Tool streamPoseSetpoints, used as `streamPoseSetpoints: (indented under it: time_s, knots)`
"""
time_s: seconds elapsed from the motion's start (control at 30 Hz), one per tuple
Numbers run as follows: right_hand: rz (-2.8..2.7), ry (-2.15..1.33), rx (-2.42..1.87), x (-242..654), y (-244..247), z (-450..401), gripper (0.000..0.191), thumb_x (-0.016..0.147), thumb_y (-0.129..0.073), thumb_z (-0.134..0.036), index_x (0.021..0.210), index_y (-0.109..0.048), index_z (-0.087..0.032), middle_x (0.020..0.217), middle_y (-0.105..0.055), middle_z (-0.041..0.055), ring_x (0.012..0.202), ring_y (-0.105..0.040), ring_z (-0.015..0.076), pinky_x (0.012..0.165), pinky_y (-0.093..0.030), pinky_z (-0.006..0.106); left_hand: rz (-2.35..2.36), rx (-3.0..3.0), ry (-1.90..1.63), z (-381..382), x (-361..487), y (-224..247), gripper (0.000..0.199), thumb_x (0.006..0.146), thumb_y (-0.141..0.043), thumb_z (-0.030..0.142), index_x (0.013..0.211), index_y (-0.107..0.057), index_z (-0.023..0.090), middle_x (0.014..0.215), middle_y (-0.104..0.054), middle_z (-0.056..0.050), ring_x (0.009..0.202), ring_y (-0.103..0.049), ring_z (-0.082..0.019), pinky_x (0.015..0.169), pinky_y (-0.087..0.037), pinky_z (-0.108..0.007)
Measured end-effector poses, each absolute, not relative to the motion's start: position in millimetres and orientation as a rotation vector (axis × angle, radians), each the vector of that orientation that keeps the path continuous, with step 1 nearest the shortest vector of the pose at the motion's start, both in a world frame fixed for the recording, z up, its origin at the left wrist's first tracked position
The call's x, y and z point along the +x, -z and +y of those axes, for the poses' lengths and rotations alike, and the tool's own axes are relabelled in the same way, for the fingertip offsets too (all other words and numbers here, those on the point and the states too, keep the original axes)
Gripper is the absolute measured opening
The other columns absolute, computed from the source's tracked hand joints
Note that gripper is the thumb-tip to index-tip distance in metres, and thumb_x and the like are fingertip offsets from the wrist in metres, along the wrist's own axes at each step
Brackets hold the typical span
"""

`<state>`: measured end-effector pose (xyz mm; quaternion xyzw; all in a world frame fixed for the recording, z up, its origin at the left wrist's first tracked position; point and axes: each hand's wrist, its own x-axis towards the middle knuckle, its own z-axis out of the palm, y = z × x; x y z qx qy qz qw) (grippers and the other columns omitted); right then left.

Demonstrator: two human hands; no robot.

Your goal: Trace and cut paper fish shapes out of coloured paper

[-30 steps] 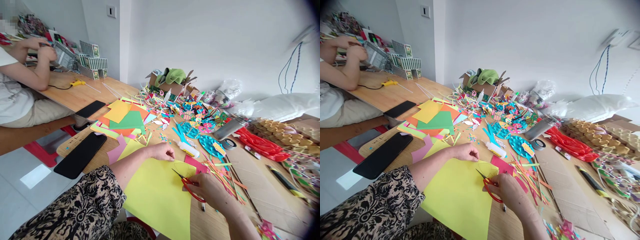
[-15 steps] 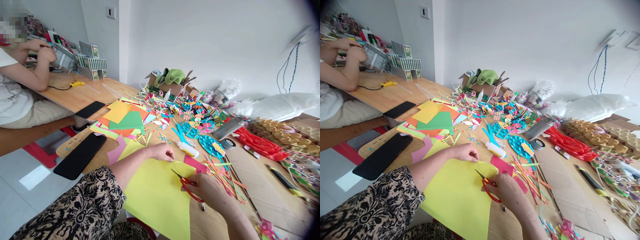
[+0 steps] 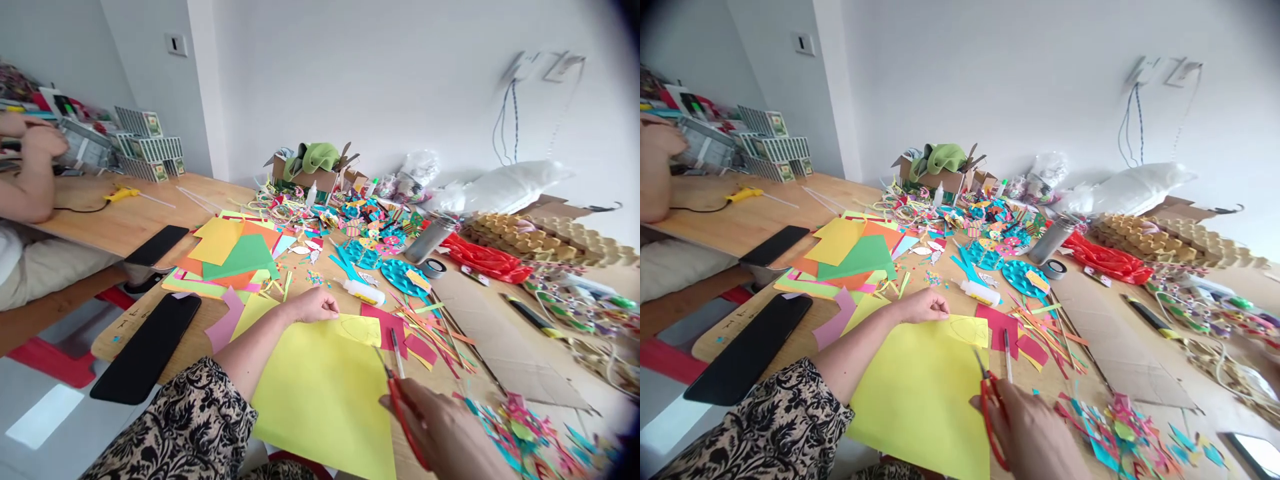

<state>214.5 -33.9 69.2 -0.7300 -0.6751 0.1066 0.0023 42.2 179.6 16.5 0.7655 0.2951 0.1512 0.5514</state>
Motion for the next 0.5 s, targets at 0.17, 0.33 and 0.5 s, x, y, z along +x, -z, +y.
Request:
streamPoseSetpoints:
  time_s: [0.17,0.33,0.5]
  knots:
    - [-2.119,-0.398,-2.484,164.9,-51.5,-21.4,0.031,0.097,-0.039,-0.038,0.082,-0.059,-0.019,0.076,-0.074,0.0092,0.072,-0.072,0.0273,0.053,-0.042,0.028,0.698,1.797,-0.34,183.2,42.3,-9.0,0.009,0.072,-0.064,0.02,0.076,-0.067,0.012,0.065,-0.062,0.001,0.063,-0.055,-0.011,0.062,-0.04,-0.022]
    - [-2.104,-0.297,-2.645,145.4,-60.6,0.3,0.037,0.099,-0.036,-0.036,0.09,-0.064,-0.014,0.081,-0.075,0.014,0.078,-0.073,0.032,0.059,-0.05,0.034,0.668,1.776,-0.328,187.3,41.1,-3.4,0.013,0.072,-0.064,0.022,0.081,-0.068,0.012,0.07,-0.065,-0.001,0.067,-0.057,-0.012,0.064,-0.042,-0.022]
    - [-2.138,-0.295,-2.66,139.0,-64.6,2.0,0.043,0.099,-0.034,-0.037,0.09,-0.068,-0.011,0.081,-0.074,0.0182,0.08,-0.072,0.0345,0.064,-0.054,0.04,0.636,1.75,-0.327,189.9,40.1,-2.1,0.014,0.073,-0.065,0.023,0.08,-0.067,0.011,0.071,-0.065,-0.002,0.066,-0.056,-0.012,0.065,-0.041,-0.023]
